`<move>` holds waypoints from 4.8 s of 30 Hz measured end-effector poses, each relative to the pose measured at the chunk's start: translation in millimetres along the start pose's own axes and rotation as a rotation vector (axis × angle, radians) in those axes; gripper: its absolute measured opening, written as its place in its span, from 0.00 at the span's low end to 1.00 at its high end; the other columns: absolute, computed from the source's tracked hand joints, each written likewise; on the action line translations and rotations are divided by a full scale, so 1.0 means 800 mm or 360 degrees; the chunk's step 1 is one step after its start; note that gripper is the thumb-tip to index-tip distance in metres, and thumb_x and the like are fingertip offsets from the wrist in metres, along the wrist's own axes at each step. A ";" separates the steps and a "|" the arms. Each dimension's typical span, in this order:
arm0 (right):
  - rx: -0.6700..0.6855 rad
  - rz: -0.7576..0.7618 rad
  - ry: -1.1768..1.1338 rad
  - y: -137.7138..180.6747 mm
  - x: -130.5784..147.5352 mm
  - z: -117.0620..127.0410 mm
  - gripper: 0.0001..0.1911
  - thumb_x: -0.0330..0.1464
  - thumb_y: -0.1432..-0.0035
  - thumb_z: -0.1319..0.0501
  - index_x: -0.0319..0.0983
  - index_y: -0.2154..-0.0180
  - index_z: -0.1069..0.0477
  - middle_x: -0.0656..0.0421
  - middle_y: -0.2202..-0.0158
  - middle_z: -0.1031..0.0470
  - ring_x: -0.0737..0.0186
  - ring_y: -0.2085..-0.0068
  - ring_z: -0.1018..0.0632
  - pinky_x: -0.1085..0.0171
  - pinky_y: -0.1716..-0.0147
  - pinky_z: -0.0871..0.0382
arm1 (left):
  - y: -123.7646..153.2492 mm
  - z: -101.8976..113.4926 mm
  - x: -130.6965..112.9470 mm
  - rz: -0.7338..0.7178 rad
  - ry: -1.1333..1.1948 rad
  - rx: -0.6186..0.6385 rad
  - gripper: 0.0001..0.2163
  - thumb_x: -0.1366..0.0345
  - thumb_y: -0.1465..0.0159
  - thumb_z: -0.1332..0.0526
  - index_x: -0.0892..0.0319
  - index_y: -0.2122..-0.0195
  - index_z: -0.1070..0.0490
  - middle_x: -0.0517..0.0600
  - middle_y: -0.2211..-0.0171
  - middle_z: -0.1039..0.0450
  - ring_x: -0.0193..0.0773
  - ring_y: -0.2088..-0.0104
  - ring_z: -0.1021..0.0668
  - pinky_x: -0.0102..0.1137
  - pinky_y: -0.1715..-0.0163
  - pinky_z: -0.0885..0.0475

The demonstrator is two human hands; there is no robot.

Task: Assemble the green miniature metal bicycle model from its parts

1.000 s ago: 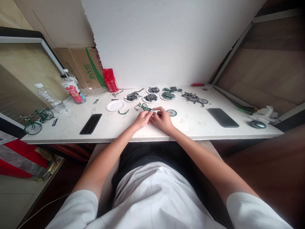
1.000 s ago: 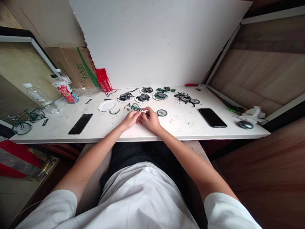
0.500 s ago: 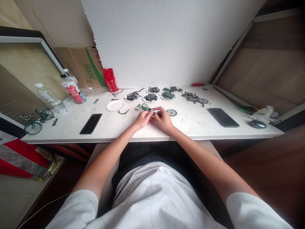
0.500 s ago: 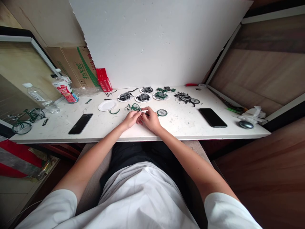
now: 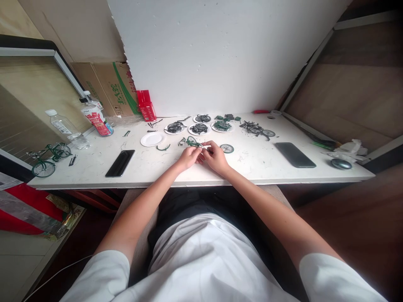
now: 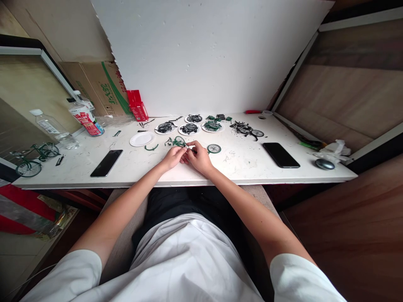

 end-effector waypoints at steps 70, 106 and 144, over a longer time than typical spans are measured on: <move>-0.0020 -0.0014 0.0116 0.001 0.000 0.001 0.20 0.47 0.30 0.42 0.40 0.51 0.24 0.61 0.76 0.26 0.60 0.74 0.29 0.62 0.69 0.38 | -0.001 0.000 0.005 -0.0020 -0.0078 -0.0013 0.19 0.49 0.26 0.40 0.62 0.62 0.24 0.55 0.66 0.17 0.40 0.70 0.16 0.31 0.69 0.22; -0.0053 0.0105 0.0077 0.001 0.001 -0.001 0.17 0.47 0.31 0.38 0.40 0.58 0.23 0.61 0.76 0.28 0.62 0.73 0.31 0.62 0.69 0.39 | -0.002 0.003 0.015 -0.0192 -0.0424 -0.0051 0.09 0.61 0.28 0.40 0.59 0.64 0.27 0.54 0.69 0.18 0.43 0.68 0.16 0.34 0.65 0.21; -0.0057 0.0021 -0.0230 0.001 0.001 0.003 0.23 0.56 0.26 0.47 0.43 0.58 0.32 0.59 0.67 0.25 0.60 0.67 0.26 0.61 0.64 0.33 | 0.002 -0.002 -0.007 -0.0170 0.0030 -0.0152 0.19 0.50 0.35 0.28 0.59 0.55 0.30 0.54 0.58 0.18 0.32 0.72 0.20 0.28 0.72 0.25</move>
Point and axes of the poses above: each hand's wrist, its own y-axis away from the middle knuckle, its own z-axis out of the back of the hand, x = y × z, the point moved 4 cm from there along -y, towards the middle knuckle
